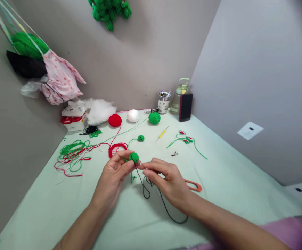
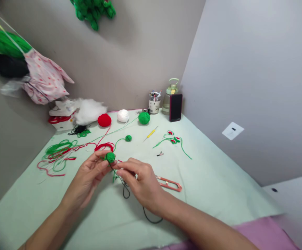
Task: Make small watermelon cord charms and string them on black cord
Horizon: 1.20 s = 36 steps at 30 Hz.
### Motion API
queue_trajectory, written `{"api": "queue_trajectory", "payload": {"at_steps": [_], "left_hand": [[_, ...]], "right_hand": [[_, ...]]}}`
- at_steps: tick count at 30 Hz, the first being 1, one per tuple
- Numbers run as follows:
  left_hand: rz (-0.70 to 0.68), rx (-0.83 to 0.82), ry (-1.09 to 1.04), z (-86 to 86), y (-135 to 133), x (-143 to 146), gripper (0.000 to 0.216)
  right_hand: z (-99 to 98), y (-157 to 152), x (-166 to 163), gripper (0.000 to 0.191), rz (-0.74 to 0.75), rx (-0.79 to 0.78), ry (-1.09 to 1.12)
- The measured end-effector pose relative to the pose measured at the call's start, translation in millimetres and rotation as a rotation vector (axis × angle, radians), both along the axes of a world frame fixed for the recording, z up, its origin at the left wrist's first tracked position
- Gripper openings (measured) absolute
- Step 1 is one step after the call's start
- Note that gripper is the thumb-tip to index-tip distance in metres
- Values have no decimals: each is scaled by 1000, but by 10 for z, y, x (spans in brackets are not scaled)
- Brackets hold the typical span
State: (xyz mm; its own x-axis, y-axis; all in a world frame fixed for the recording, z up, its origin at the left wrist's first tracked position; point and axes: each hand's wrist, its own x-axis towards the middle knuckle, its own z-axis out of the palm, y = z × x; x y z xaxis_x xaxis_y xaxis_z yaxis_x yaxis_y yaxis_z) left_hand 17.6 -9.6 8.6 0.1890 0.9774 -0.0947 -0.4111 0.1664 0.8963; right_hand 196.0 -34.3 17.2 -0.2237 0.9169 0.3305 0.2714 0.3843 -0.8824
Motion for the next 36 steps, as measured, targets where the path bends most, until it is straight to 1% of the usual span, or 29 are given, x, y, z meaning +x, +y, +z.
{"api": "queue_trajectory", "payload": {"at_steps": [4, 9, 11, 14, 16, 18, 23, 27, 29, 34, 36], "left_hand": [[1, 17, 16, -3, -2, 9, 25], [-1, 41, 47, -15, -5, 12, 24], [5, 53, 74, -20, -7, 8, 25], [13, 64, 103, -14, -15, 9, 25], [3, 66, 91, -4, -24, 17, 24], [-9, 57, 69, 5, -34, 31, 24], [-55, -14, 15, 7, -59, 72, 26], [-79, -58, -43, -12, -81, 87, 24], [-75, -66, -52, -25, -88, 86, 24], [-55, -70, -28, -42, -91, 80, 25], [-55, -74, -14, -44, -93, 82, 25]], "right_hand": [[11, -5, 6, 20, 18, -4, -87], [-3, -17, 8, 21, 24, -33, -117], [-6, -21, 9, 21, 29, -47, -102], [0, -20, 0, 18, 42, -111, -33], [1, -15, -10, 17, 44, -141, 19], [-7, -10, -18, 16, 43, -138, 54], [-74, 1, -24, 15, 41, -80, 92], [-141, 39, -23, 14, 30, -30, 79], [-173, 61, -21, 14, 18, 26, 51], [-256, 70, -7, 15, -25, 226, -15], [-276, 60, -9, 16, -34, 269, -31]]}}
